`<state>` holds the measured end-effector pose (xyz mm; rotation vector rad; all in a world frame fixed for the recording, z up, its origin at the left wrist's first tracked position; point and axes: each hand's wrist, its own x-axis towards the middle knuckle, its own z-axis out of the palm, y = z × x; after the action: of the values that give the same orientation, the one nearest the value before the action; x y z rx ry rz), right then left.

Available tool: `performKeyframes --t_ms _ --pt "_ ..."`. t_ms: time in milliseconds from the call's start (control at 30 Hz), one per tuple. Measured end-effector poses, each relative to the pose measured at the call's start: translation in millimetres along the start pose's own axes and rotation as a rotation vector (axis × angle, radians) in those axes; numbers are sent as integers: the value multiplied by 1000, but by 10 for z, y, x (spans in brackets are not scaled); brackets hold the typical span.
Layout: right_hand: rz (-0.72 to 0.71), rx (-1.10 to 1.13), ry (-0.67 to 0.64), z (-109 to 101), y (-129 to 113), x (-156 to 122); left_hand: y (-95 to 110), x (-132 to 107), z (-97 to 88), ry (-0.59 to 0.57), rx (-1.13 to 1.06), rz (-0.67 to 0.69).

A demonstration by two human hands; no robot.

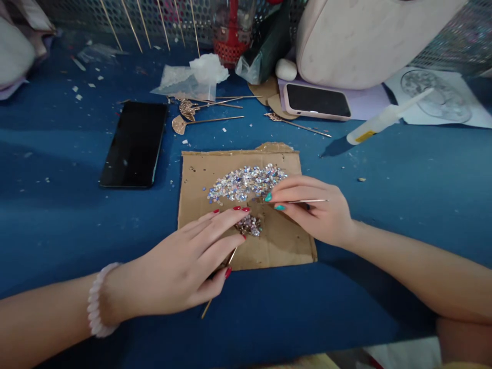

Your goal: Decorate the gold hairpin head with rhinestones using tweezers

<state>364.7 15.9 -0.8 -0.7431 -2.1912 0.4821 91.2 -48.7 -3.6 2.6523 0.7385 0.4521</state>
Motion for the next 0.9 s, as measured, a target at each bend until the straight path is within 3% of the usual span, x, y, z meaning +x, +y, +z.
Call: performKeyframes --t_ms 467,900 --pt "147 -44 194 11 116 16 -2 30 -21 -17 14 9" --pt "265 -107 221 -4 183 8 3 24 -34 -8 23 36"
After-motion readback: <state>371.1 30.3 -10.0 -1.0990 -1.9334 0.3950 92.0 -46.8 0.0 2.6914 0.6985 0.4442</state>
